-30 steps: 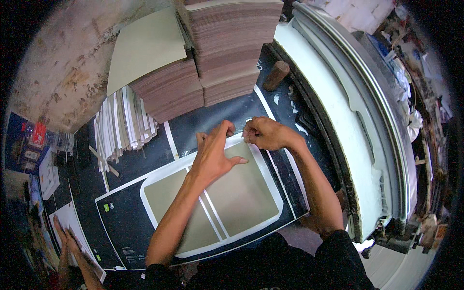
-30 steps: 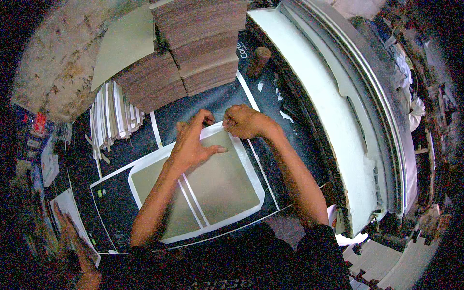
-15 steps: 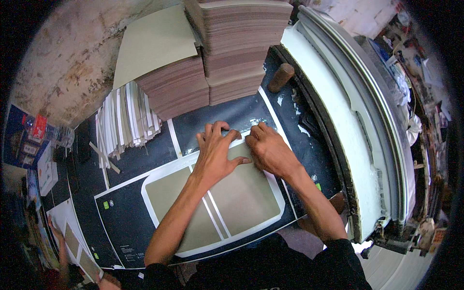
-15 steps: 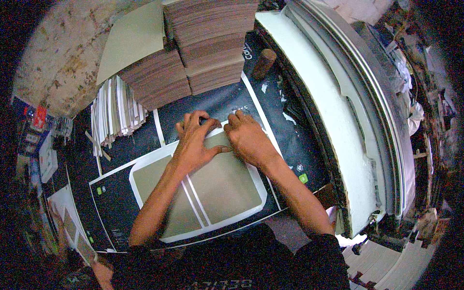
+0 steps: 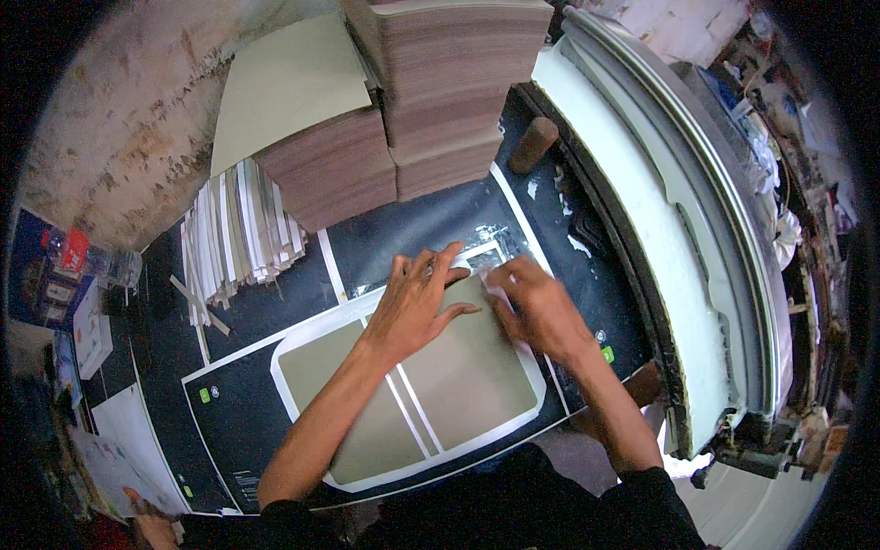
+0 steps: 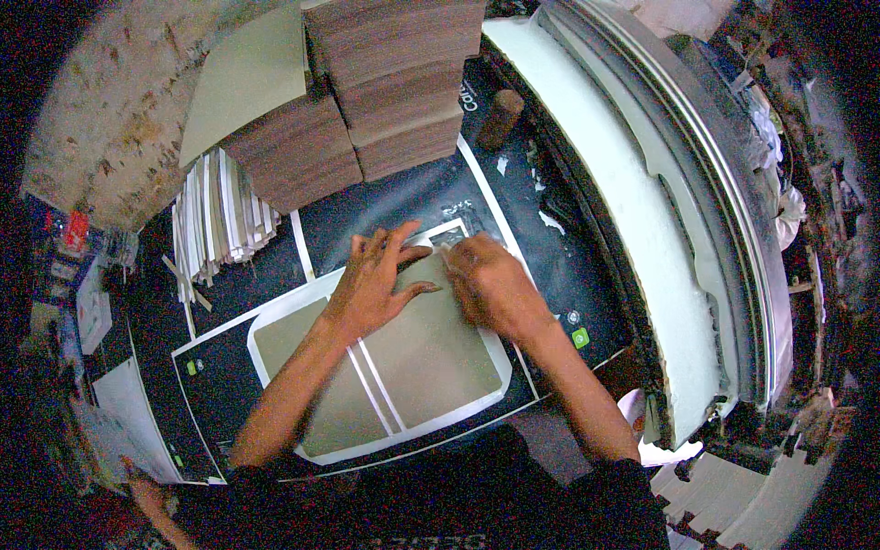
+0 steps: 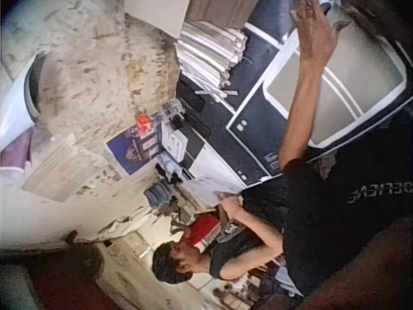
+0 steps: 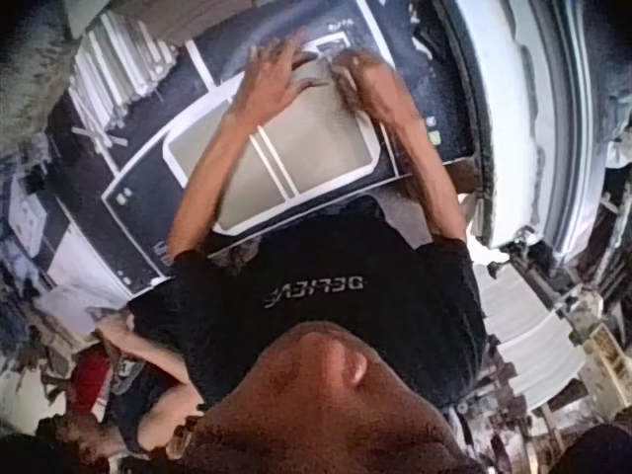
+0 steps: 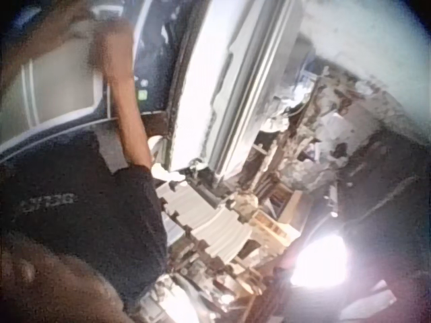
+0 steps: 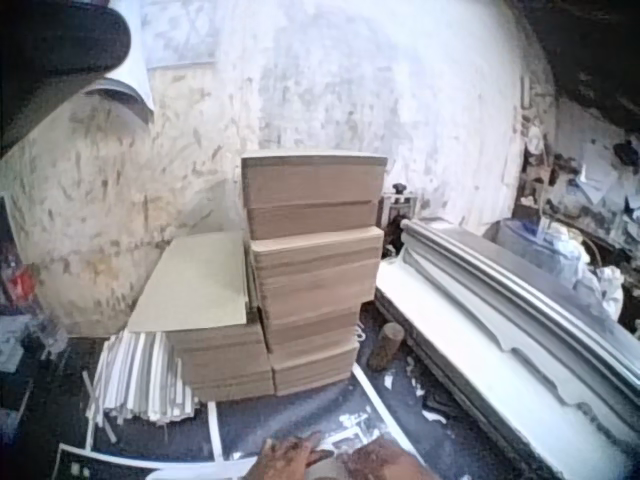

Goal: The person assembles cardboard packaging by applying adhesive to sheets of paper using a roller machine, placing cardboard pieces onto the glued surface, and folding edges to secure the assembly.

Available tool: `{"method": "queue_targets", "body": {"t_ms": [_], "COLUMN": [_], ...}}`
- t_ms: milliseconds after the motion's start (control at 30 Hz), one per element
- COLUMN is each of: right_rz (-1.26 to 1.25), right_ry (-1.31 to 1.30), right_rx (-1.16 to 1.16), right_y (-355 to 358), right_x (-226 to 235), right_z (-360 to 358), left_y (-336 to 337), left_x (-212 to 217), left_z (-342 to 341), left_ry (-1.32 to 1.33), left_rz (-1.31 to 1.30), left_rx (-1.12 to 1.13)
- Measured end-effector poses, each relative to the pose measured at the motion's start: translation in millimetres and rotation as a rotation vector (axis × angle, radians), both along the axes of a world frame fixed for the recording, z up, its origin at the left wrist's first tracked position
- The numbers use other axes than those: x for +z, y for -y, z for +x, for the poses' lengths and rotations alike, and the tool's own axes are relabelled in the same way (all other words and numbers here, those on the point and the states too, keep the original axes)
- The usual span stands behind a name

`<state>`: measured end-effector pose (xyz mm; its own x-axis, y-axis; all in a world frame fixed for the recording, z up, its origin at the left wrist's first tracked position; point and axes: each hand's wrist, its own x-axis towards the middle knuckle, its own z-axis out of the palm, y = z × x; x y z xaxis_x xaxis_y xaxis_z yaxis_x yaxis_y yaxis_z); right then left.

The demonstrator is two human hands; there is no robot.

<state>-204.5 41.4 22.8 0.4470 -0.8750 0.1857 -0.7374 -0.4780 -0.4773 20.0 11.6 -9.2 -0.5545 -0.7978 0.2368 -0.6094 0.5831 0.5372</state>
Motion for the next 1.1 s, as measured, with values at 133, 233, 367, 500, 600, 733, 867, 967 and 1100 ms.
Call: {"method": "queue_targets", "body": {"t_ms": [133, 233, 367, 500, 600, 733, 867, 967, 1100], "right_rz": [-0.035, 0.088, 0.214, 0.116, 0.127, -0.025, -0.178, -0.187, 0.109], "right_ry": [0.056, -0.058, -0.206, -0.256, -0.357, -0.265, -0.162, -0.174, -0.152], "right_rx": [0.025, 0.069, 0.131, 0.219, 0.252, 0.308, 0.342, 0.322, 0.13], "right_y": [26, 34, 47, 54, 56, 55, 53, 54, 50], "right_x": [2, 7, 19, 13, 18, -1, -15, -20, 5], "right_z": [-13, -9, 2, 4, 8, 1, -4, -9, -5], "left_y": [3, 4, 5, 5, 5, 6, 7, 5, 6], "left_x": [-1, 2, -3, 3, 1, -2, -4, 2, -1], "left_z": [0, 0, 2, 2, 3, 3, 4, 1, 4], "left_ry": [0.103, 0.081, 0.11, 0.092, 0.076, 0.118, 0.134, 0.115, 0.083], "left_rz": [-0.098, -0.134, -0.145, -0.123, -0.131, -0.076, -0.022, -0.089, -0.138], "left_rx": [-0.027, -0.063, -0.088, -0.083, -0.088, -0.072, -0.081, -0.092, -0.137]}}
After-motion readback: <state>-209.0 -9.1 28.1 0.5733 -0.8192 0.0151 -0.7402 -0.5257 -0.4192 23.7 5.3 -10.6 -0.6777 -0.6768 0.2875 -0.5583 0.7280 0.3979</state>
